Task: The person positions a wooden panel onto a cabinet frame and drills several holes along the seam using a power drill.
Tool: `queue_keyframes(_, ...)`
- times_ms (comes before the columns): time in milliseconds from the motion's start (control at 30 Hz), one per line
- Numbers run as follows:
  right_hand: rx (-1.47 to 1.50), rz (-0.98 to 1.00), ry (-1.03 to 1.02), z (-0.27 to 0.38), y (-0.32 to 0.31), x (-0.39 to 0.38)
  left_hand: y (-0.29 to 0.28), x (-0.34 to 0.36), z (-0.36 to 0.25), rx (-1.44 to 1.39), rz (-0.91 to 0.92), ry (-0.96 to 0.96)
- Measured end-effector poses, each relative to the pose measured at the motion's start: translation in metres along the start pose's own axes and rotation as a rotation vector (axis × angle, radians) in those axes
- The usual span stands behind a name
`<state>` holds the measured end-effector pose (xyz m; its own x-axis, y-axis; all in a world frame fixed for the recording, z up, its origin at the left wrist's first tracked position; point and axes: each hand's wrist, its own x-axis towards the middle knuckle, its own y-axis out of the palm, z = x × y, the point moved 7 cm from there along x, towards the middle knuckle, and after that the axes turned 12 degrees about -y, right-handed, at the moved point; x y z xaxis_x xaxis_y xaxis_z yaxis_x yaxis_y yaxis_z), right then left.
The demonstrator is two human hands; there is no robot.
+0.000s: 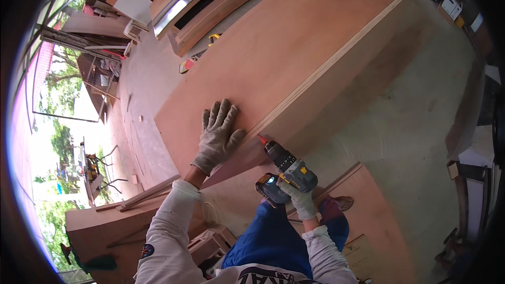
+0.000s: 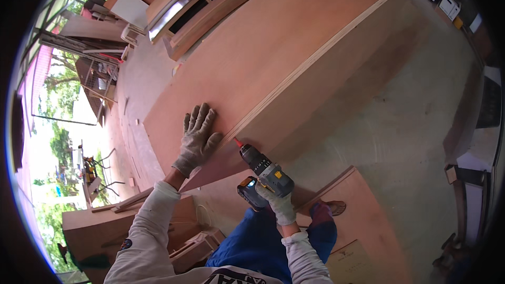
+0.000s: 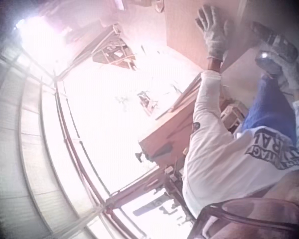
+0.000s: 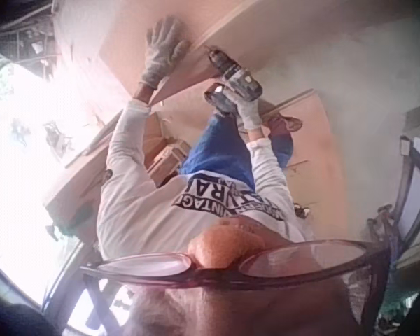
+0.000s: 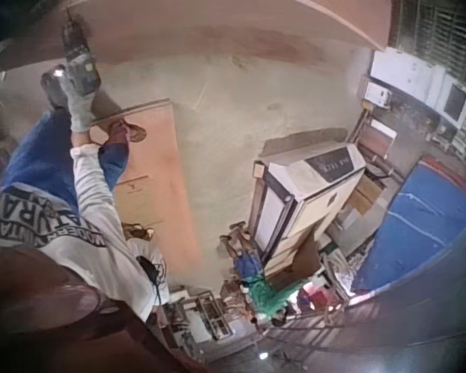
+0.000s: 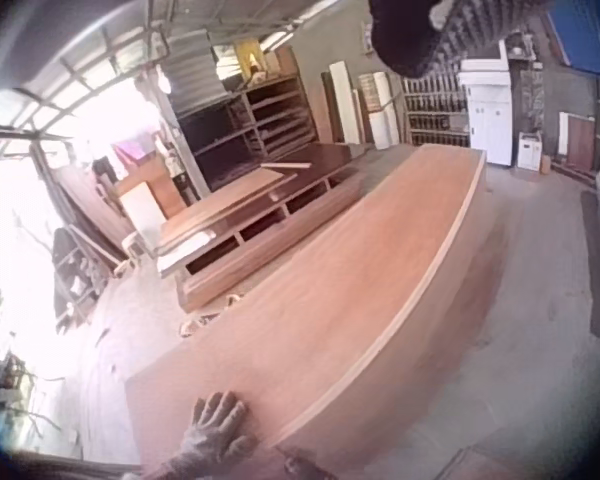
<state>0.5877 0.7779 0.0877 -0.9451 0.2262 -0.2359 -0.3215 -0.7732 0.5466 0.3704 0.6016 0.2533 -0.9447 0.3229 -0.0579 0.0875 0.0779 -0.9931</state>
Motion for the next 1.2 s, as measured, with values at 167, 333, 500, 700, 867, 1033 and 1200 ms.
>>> queue_keyframes(167, 0.031, 0.012, 0.018, 0.024, 0.025, -0.002, -0.008, -0.008, 0.01, -0.04, -0.02, 0.122)
queue_keyframes(333, 0.014, 0.014, 0.078, 0.014, 0.011, -0.005, -0.005, -0.012, 0.001, -0.071, 0.002, 0.155)
queue_keyframes(500, 0.122, 0.119, -0.015, 0.009, 0.009, -0.003, -0.002, -0.007, -0.001, -0.046, -0.04, 0.137)
queue_keyframes(700, 0.038, -0.042, 0.078, 0.015, 0.012, -0.007, 0.0, -0.009, 0.006, 0.018, -0.033, 0.17)
queue_keyframes(867, 0.016, 0.007, 0.102, 0.004, 0.004, -0.01, 0.003, -0.008, 0.004, 0.042, 0.0, 0.152)
queue_keyframes(1033, 0.038, -0.022, 0.098, 0.009, 0.006, -0.01, 0.005, -0.009, 0.008, 0.031, 0.004, 0.145)
queue_keyframes(1200, 0.105, 0.032, 0.084, 0.001, -0.003, -0.011, 0.001, -0.008, 0.005, 0.01, 0.017, 0.128)
